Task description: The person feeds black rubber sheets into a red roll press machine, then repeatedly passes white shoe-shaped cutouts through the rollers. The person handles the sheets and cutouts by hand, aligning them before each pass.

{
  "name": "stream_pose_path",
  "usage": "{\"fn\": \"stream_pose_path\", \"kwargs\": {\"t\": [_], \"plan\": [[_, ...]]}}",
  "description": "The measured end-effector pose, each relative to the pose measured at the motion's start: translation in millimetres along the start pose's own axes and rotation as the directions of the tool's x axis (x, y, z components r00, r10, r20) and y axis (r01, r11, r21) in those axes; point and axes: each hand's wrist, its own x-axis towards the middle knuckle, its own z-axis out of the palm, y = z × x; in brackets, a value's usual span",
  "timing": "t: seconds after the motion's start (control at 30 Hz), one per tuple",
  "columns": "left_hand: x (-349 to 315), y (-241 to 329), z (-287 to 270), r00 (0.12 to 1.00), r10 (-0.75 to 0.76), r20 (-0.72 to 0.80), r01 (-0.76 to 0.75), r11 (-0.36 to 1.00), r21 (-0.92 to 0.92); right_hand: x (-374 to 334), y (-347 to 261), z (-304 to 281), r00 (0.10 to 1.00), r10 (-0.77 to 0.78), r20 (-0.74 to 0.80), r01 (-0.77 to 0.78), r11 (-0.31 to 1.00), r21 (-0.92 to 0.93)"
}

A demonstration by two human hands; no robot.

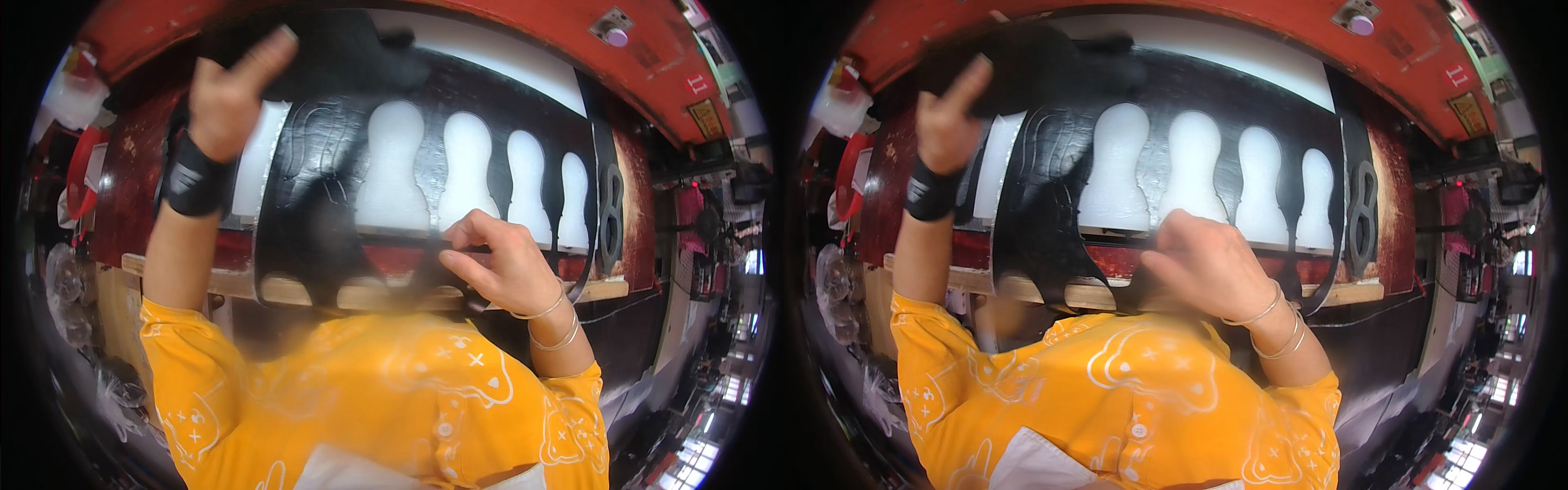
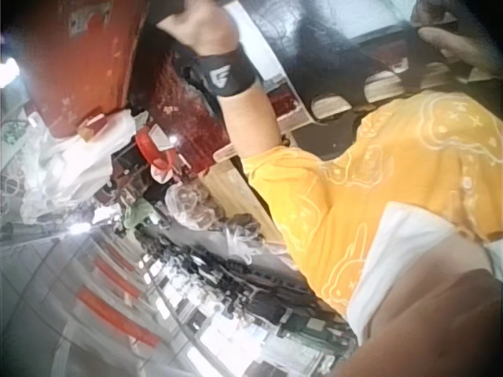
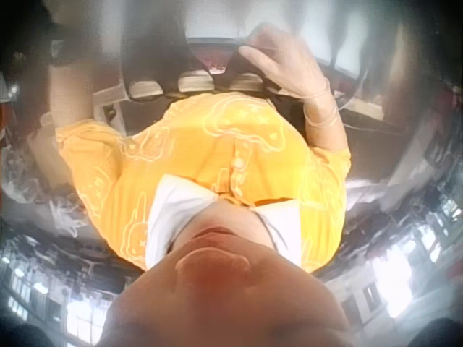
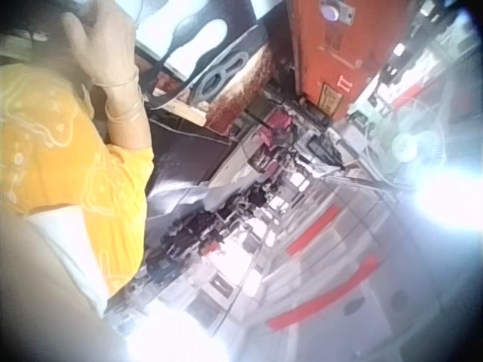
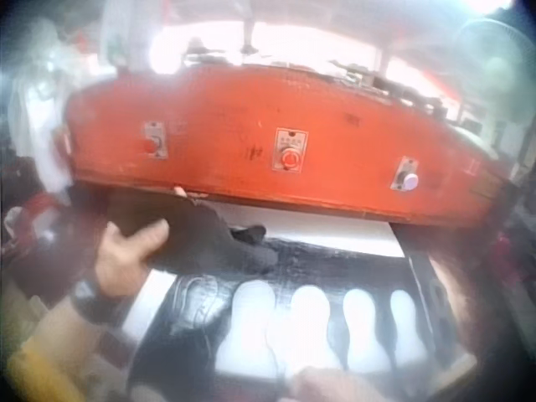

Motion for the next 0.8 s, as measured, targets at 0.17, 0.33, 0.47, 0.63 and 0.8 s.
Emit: {"fn": "stream_pose_path", "kwargs": {"t": [0.17, 0.33, 0.47, 0.63, 0.8], "plan": [[-32.8, -31.5, -36.5, 0.966, -0.251, 0.058, 0.204, 0.610, -0.766, 49.0, 1.3, 45.5, 0.861, -0.159, 0.483, -0.008, 0.945, 0.326], [-96.3, 41.0, -17.5, 0.695, 0.269, 0.667, 0.266, 0.765, -0.586, 84.0, 19.4, 104.2, 0.809, -0.265, 0.525, -0.312, 0.564, 0.765], [-117.0, 48.6, -6.8, 0.818, 0.184, 0.545, 0.191, 0.807, -0.559, 85.3, 21.5, 117.7, 0.826, -0.336, 0.453, -0.370, 0.284, 0.885], [-97.3, -5.3, -10.1, 0.872, -0.231, 0.433, 0.460, 0.690, -0.559, 87.2, 2.6, 108.4, 0.884, -0.201, 0.423, -0.057, 0.850, 0.523], [-31.6, -75.1, -55.5, 0.631, -0.766, 0.122, 0.265, 0.065, -0.962, 59.4, -23.7, 52.0, 0.906, -0.171, 0.387, 0.246, 0.957, -0.154]]}}
